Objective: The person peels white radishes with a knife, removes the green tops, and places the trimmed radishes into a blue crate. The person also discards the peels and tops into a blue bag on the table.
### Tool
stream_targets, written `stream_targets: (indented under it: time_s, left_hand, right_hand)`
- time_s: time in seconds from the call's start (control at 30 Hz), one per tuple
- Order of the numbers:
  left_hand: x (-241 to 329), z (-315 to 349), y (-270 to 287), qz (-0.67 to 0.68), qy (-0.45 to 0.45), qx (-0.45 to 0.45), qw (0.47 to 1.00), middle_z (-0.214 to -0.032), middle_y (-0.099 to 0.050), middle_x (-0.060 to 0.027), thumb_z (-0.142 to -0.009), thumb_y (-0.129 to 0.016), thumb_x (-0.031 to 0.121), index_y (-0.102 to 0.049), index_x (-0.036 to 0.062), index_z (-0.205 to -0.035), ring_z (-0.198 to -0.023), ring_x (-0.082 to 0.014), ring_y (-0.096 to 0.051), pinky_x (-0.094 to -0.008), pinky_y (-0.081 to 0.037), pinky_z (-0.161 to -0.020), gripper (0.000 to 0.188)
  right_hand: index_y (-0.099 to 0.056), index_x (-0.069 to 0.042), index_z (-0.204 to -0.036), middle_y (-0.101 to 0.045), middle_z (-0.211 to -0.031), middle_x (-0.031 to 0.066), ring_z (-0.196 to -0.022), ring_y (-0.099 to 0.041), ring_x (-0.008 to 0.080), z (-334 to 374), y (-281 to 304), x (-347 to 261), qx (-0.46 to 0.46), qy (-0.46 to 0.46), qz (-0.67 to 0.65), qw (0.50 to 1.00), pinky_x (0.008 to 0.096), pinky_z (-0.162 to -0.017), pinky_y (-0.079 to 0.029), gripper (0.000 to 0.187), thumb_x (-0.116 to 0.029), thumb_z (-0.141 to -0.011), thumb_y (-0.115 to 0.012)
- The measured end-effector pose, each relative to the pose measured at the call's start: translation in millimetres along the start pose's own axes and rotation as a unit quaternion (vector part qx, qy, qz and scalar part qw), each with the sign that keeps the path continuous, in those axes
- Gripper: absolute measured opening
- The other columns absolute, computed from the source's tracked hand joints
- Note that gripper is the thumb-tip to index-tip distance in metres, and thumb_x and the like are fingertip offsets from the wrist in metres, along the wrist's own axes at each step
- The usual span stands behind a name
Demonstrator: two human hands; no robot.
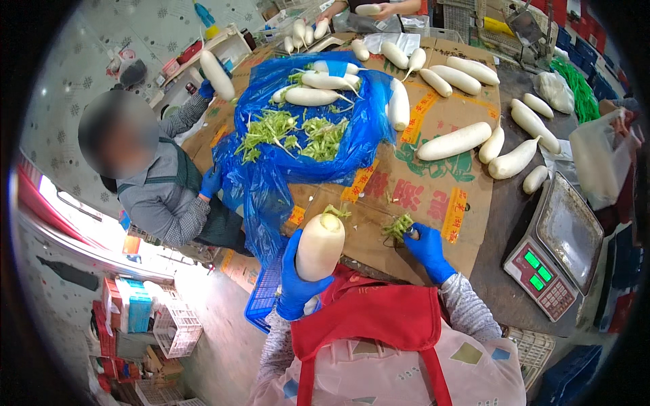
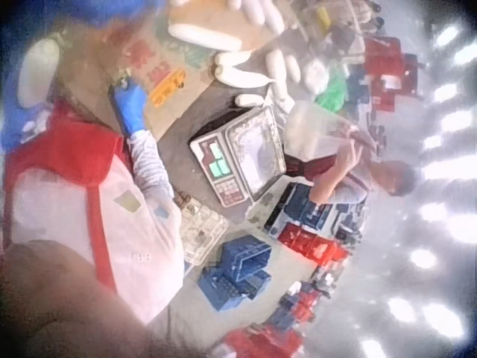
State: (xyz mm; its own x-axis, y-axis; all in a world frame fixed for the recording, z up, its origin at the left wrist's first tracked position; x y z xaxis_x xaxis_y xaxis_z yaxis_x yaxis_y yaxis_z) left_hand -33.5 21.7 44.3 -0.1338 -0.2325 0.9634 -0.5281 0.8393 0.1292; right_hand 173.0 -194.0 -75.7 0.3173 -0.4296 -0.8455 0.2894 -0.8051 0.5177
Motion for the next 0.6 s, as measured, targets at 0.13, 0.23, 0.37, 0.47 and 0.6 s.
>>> stream_targets:
  time_s: [0.13,0.23,0.37,0.47,0.6]
  left_hand:
    - [-15.8,-15.1,12.7,0.051,0.059,-0.067,0.995,-0.140,-0.045,-0.0164,-0.057,-0.085,0.019,-0.030,0.0000,-0.144,-0.130,-0.0276,-0.043,-0.0393,-0.038,-0.105,0.105]
    - [-26.5,-18.5,9.1,0.142,0.138,-0.121,0.973,-0.137,-0.047,-0.0168,-0.057,-0.082,0.025,-0.030,-0.0013,-0.144,-0.126,-0.0285,-0.047,-0.0400,-0.040,-0.103,0.104]
    - [-42.3,-22.3,10.8,0.127,0.119,-0.210,0.962,-0.139,-0.046,-0.0170,-0.058,-0.080,0.028,-0.029,-0.0023,-0.144,-0.126,-0.0299,-0.048,-0.0416,-0.039,-0.105,0.104]
    - [-39.8,-24.4,2.8,0.153,0.123,-0.229,0.953,-0.143,-0.042,-0.0169,-0.059,-0.080,0.030,-0.028,-0.0019,-0.145,-0.130,-0.0293,-0.044,-0.0408,-0.035,-0.108,0.106]
    - [-42.5,-21.9,-4.3,0.196,0.154,-0.261,0.933,-0.142,-0.042,-0.0178,-0.062,-0.079,0.032,-0.028,-0.0012,-0.145,-0.129,-0.0294,-0.044,-0.0406,-0.035,-0.108,0.103]
  right_hand:
    - [-0.065,-0.007,-0.083,-0.063,-0.075,0.0183,-0.069,-0.062,0.0375,0.5,8.0,-43.3,-0.011,0.034,-0.089,0.995,0.0416,-0.058,-0.048,0.015,-0.022,-0.078,-0.068]
    - [-0.065,-0.007,-0.087,-0.063,-0.075,0.0144,-0.065,-0.063,0.0283,-2.0,15.4,-80.0,-0.008,0.117,-0.095,0.989,0.0354,-0.059,-0.048,0.014,-0.014,-0.076,-0.071]
    - [-0.063,-0.010,-0.085,-0.061,-0.074,0.0128,-0.065,-0.062,0.0316,-2.3,17.3,-110.0,-0.002,0.192,-0.075,0.978,0.0388,-0.056,-0.047,0.014,-0.016,-0.074,-0.071]
    - [-0.062,-0.011,-0.082,-0.061,-0.076,0.0130,-0.066,-0.062,0.0340,-1.4,13.5,-115.8,-0.011,0.205,-0.054,0.977,0.0418,-0.055,-0.047,0.014,-0.019,-0.073,-0.070]
    - [-0.062,-0.012,-0.082,-0.062,-0.078,0.0129,-0.067,-0.062,0.0341,1.1,9.6,-114.9,-0.020,0.200,-0.053,0.978,0.0420,-0.055,-0.047,0.015,-0.020,-0.073,-0.070]
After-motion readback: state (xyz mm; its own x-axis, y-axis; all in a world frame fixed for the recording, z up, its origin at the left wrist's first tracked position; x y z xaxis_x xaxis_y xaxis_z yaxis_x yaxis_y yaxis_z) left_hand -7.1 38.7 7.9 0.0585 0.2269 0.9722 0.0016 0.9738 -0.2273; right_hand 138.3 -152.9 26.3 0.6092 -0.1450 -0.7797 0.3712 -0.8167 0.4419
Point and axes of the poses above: each hand's wrist, its own z-axis away from the middle knuckle, its own y-axis out of the back of the hand, x = y × z, the point moved 4 cm from there along -z, towards the middle knuckle
